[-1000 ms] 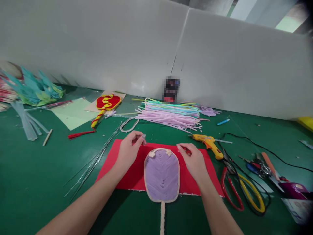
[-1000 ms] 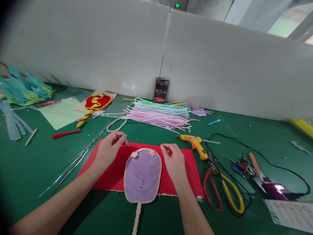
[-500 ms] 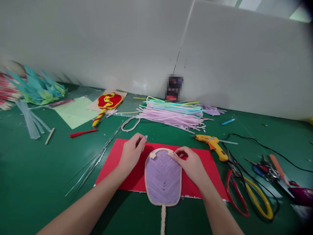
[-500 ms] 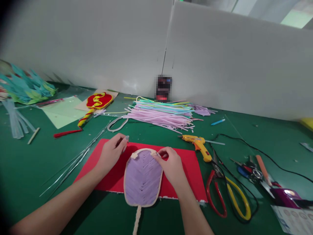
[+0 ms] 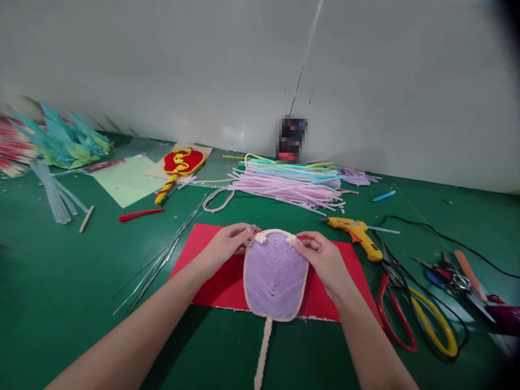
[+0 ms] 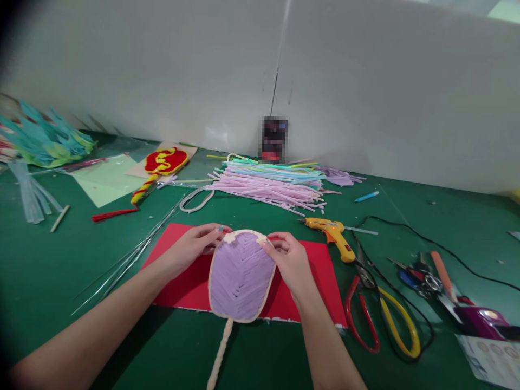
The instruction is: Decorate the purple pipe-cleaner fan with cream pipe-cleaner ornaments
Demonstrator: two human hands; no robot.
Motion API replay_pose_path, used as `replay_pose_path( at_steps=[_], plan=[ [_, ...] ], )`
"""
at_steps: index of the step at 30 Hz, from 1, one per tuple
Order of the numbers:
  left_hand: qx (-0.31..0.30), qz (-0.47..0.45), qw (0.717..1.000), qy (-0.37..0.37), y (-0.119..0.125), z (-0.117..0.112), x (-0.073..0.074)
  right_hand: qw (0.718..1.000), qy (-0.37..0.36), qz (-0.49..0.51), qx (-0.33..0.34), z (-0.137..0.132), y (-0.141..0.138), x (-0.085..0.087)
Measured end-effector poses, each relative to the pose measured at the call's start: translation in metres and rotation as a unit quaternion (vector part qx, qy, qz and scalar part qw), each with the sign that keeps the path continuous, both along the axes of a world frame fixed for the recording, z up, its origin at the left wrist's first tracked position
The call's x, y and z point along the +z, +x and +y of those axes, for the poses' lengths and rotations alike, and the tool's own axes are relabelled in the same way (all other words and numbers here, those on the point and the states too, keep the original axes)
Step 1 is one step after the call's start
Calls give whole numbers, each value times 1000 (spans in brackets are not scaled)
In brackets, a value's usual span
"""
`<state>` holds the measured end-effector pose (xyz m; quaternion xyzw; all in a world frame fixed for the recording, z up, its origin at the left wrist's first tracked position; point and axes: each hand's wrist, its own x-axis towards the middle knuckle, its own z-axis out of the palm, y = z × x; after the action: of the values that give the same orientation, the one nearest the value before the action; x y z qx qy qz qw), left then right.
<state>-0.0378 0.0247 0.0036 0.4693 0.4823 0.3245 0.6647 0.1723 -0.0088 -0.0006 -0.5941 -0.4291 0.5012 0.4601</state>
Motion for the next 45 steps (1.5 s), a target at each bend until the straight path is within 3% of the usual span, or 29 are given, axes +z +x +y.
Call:
replay_pose_path(
  at_steps=[7, 19, 28, 45],
  plan=[
    [-26, 16, 1000, 1, 0, -1, 1, 1000, 14, -6, 3, 0, -1, -3],
    [-53, 84, 993, 66, 1, -2, 7, 999, 31, -14, -3, 0, -4, -3],
    [-88, 105, 984, 115, -1, -1, -1, 998, 55, -2, -15, 0, -6, -2],
    [-70, 97, 985, 126, 0, -2, -4, 997, 72, -5, -1, 0, -6, 0]
  ],
)
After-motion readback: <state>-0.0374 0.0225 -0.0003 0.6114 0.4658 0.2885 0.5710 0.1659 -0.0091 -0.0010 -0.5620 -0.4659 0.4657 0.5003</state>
